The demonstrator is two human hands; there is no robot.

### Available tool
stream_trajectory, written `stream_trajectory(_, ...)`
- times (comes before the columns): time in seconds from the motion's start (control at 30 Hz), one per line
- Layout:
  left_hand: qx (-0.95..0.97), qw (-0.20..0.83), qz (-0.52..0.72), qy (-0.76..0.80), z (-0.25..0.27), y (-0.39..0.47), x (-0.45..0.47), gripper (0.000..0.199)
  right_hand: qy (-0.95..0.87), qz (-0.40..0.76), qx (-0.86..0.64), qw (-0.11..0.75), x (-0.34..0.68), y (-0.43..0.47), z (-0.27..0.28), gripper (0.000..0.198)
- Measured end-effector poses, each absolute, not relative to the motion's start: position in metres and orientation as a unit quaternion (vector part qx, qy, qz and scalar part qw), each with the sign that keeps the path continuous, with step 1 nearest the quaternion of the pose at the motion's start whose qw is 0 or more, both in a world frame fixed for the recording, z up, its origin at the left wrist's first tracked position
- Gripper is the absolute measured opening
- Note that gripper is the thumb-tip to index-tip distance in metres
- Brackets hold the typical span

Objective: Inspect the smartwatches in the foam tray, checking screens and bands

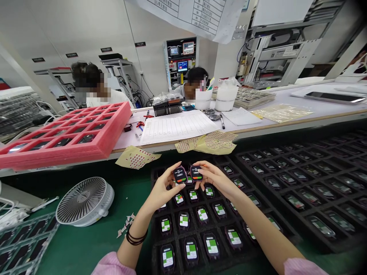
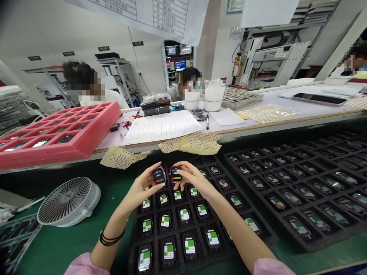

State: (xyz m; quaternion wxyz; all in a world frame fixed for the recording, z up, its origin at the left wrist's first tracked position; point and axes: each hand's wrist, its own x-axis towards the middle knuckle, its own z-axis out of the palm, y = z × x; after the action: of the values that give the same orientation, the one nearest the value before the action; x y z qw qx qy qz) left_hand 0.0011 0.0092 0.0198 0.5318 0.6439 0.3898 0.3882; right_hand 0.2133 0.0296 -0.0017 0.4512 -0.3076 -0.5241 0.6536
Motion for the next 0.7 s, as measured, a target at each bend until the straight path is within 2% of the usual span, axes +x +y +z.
stream_trajectory(0.1,0.660,0.491,0.392,0.412,0.014,0.012,0.003,0.060,-0.553,0.630,-0.313,0.447,0.213,0.030,-0.005,0.029)
stream_trajectory(0.27,0.644,0.482,0.426,0.413,0.004,0.018,0.003,0.052,-0.588,0.610,-0.298,0.439,0.211,0.030,-0.008,0.035)
stream_trajectory(0.7,0.630,0.481,0.424,0.439,0.015,0.014,0.005,0.047,-0.601,0.600,-0.302,0.434,0.210,0.028,-0.005,0.035)
